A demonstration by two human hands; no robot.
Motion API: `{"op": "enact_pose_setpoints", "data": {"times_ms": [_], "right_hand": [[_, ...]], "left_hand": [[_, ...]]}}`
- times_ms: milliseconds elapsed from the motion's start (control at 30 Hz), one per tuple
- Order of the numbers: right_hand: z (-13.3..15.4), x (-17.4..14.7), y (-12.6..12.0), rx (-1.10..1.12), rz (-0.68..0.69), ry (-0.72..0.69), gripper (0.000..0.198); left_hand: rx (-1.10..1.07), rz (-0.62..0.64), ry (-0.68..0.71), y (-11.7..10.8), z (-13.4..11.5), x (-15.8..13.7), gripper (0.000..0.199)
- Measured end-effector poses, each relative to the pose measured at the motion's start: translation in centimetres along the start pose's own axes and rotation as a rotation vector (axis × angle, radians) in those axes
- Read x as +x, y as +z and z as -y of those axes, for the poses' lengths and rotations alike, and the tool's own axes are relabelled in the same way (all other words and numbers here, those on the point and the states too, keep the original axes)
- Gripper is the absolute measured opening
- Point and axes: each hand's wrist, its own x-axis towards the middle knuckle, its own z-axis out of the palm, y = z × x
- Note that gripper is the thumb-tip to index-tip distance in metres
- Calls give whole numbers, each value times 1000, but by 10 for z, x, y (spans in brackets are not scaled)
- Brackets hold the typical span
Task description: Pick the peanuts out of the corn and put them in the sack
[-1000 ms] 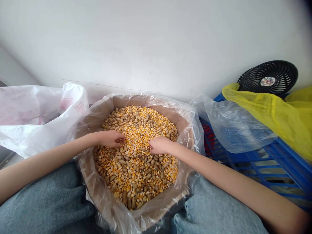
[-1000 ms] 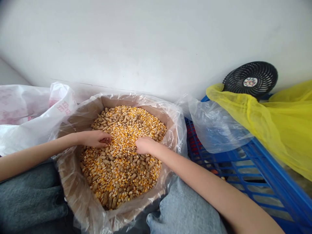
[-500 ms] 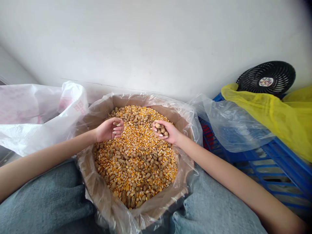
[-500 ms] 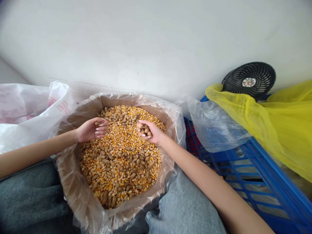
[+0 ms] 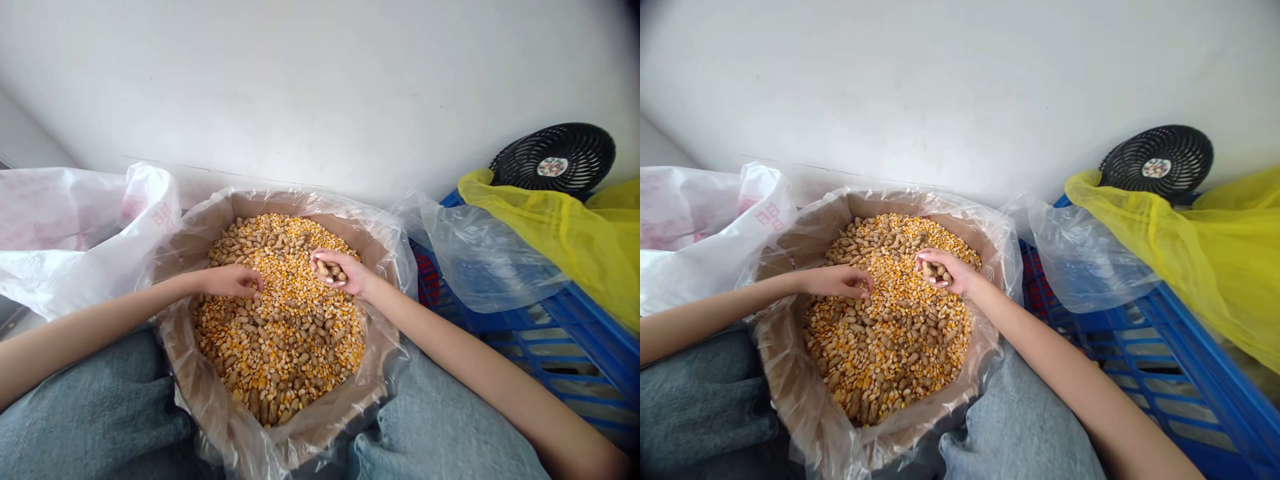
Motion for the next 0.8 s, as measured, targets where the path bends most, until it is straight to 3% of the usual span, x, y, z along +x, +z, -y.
{"op": "enact_pose_setpoints", "data": {"times_ms": [100,267,467,567,700,800], "right_hand": [[-6,2,4,-145,18,95,22],[-18,7,12,-626,-19,238,25],[-31,11,31,-1571,-26,32,22],[-37,12,42,-1896,-1,11,26],[-40,14,50,-2006,55,-3,26],[-37,14,46,-1817,2,46,23]], "left_hand": [[260,78,42,4,3,2,22],[420,95,53,8,9,5,22],[490,93,51,9,8,5,22],[533,92,36,9,7,5,21],[443,83,4,10,8,7,22],[175,72,1,9,7,7,23]]}}
